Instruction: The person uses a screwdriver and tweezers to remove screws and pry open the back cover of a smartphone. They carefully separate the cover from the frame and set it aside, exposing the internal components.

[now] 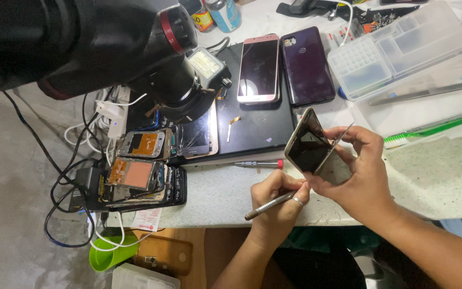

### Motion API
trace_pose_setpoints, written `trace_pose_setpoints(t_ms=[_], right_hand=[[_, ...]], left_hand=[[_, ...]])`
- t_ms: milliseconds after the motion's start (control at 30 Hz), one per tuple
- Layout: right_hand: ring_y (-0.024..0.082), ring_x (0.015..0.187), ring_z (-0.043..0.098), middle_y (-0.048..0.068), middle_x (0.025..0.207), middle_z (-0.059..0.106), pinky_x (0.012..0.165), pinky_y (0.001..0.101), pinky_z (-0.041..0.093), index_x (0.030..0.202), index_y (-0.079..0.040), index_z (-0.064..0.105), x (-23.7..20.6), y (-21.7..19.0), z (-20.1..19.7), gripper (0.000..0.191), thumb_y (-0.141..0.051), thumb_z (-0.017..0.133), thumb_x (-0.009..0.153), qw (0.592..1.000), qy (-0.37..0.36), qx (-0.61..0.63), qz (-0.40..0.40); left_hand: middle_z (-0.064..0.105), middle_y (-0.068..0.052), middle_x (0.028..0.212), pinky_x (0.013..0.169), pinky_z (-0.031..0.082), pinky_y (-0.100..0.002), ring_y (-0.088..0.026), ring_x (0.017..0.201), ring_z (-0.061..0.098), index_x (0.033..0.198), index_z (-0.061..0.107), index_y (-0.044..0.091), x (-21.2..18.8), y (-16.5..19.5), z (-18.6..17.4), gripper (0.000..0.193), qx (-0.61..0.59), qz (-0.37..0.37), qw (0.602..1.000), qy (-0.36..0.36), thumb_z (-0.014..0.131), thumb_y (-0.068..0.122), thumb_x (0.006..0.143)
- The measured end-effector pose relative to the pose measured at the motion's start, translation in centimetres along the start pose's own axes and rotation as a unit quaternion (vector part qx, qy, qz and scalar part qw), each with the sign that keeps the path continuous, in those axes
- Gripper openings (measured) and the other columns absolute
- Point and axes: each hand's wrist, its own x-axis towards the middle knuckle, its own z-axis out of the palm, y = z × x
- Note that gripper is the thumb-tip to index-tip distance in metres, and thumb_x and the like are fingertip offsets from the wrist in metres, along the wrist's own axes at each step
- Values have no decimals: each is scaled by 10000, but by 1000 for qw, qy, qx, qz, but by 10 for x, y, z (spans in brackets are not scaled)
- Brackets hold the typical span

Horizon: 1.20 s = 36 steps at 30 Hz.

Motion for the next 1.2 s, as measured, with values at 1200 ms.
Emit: trace_pose_setpoints(t_ms=[1200], right_hand=[[185,1071,648,106,1213,571,888,329,589,1308,-67,389,-11,-25,3,569,-24,719,846,876,95,332,337]], left_hand=[[729,-216,1241,886,654,-344,-282,1053,788,988,567,6,-8,63,-17,176,204,157,966,-25,731,-35,940]])
